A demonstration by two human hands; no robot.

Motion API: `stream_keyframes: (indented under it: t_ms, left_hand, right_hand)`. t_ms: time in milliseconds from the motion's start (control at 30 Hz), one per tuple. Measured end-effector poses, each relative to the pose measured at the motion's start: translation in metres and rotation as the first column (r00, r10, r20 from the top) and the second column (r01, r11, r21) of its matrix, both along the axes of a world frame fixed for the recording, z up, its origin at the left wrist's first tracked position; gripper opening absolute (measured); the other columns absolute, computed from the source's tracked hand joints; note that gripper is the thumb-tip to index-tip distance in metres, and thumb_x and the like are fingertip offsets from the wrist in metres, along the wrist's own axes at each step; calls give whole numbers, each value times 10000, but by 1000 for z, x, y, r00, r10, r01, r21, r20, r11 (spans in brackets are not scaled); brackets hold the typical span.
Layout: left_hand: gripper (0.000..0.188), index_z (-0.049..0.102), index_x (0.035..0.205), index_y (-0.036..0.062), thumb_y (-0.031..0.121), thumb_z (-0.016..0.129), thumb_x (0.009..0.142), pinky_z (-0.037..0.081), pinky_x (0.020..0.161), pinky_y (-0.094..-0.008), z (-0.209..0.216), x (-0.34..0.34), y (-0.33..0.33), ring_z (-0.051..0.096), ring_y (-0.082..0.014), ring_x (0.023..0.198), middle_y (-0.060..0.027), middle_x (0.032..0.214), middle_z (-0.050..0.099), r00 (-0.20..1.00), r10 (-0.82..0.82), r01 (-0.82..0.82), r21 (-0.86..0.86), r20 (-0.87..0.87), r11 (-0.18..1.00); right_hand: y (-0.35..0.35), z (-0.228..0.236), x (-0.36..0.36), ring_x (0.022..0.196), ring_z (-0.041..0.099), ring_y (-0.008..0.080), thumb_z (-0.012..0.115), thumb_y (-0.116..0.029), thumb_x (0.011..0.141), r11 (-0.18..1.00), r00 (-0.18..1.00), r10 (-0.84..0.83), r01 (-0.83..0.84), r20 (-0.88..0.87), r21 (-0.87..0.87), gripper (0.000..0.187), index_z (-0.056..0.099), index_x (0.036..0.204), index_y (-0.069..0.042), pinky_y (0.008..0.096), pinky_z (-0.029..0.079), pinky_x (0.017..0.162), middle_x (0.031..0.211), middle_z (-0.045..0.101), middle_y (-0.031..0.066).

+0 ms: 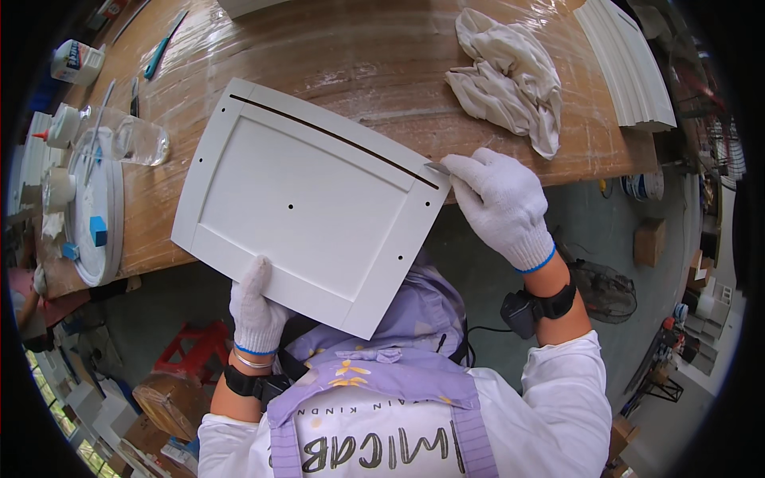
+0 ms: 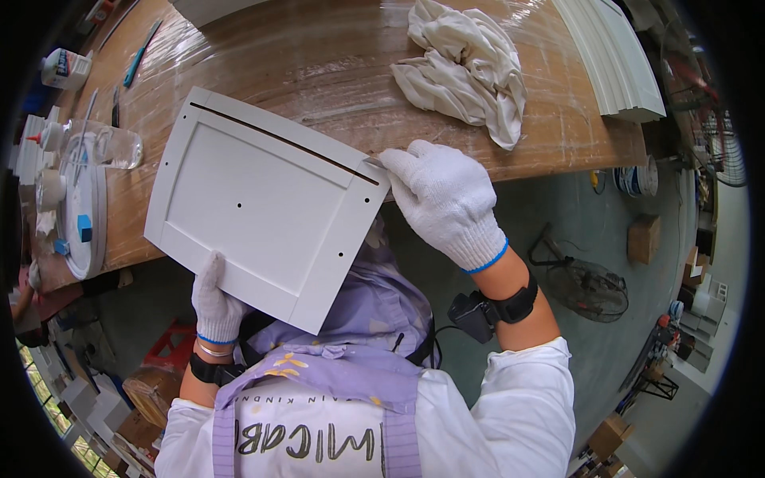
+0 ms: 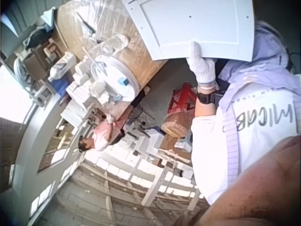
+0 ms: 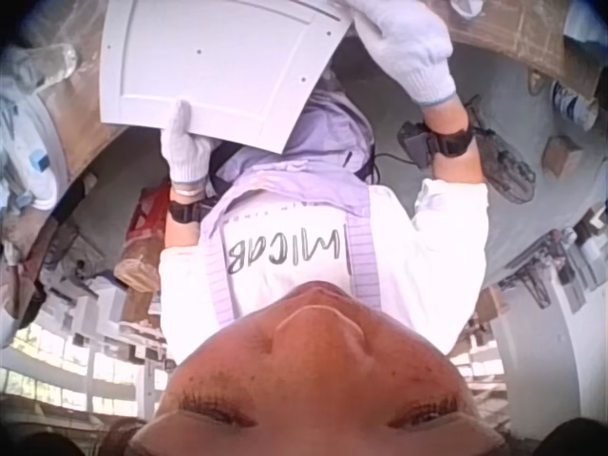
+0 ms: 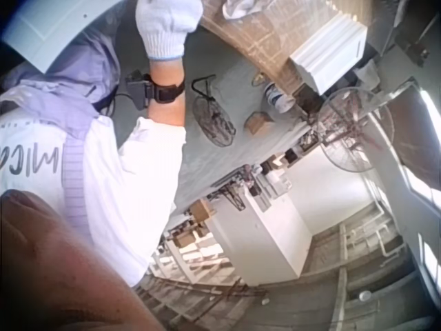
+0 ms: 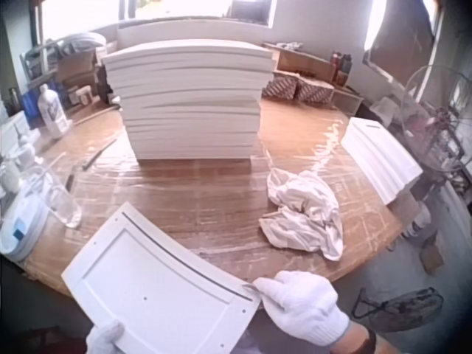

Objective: The worker is cleaning and inspecting white furniture panels, using a scraper to remove burrs or residue and a cloth with liquid to wipe the surfaces.

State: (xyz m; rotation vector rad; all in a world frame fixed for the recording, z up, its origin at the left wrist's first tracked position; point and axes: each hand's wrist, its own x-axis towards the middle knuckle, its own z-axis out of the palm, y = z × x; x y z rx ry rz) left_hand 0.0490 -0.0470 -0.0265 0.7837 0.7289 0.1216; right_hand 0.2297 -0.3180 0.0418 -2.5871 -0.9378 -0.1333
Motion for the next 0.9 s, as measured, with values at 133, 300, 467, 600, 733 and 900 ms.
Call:
stream_keyframes:
  t_ms: [133, 300, 467, 600, 733, 900]
  left_hand:
    - [488, 419, 1322, -10, 158, 566, 889, 514, 927, -470, 3, 4, -2, 602, -328, 1088, -180, 1204, 565, 1000, 7, -7, -5, 0, 1000]
    - [487, 421, 1326, -10, 161, 561, 892, 513, 930, -469, -1, 2, -1, 600, -329, 1093, -180, 1208, 564, 1000, -12, 12, 15, -3, 1000]
    - [484, 419, 1326, -18, 172, 552, 902, 511, 937, -472, 1, 1, -2, 593, -335, 1108, -184, 1224, 559, 1000, -13, 13, 15, 4, 1000]
    - [428, 439, 1306, -17, 160, 543, 931, 477, 971, -437, 4, 2, -1, 570, -299, 1126, -153, 1196, 570, 998, -52, 53, -33, 30, 998]
    - [417, 444, 1301, -15, 161, 542, 936, 475, 975, -429, 2, 0, -1, 575, -289, 1120, -151, 1204, 570, 999, -24, 25, -40, 32, 999]
    - [419, 444, 1302, -14, 167, 547, 938, 476, 973, -428, 1, 0, -1, 577, -289, 1117, -151, 1209, 568, 999, -13, 15, -44, 34, 999]
  right_hand:
    - [1, 1, 1, 720, 606, 296, 624, -135, 819, 1000, 1000, 9, -8, -16, 30, 114, 646, 926, -105, 402, 480, 616, 746, 570, 95]
    - [-5, -3, 4, 736, 609, 301, 628, -118, 816, 998, 998, -59, 58, 25, 11, 124, 653, 935, -98, 396, 485, 638, 749, 577, 107]
    - [-18, -4, 1, 699, 589, 300, 644, -51, 800, 990, 991, -13, 32, -135, 137, 167, 673, 964, -66, 373, 471, 622, 754, 582, 112]
    - [-25, -16, 5, 743, 613, 301, 647, -92, 802, 994, 995, -99, 100, -28, 48, 162, 676, 960, -98, 385, 489, 642, 782, 605, 104]
    - [-24, -11, -1, 736, 610, 301, 648, -85, 800, 982, 982, -12, 47, -186, 181, 160, 677, 957, -95, 385, 487, 639, 781, 602, 106]
    - [-25, -11, -1, 729, 604, 302, 645, -78, 803, 971, 977, -53, 98, -205, 218, 162, 681, 961, -82, 383, 481, 633, 771, 594, 109]
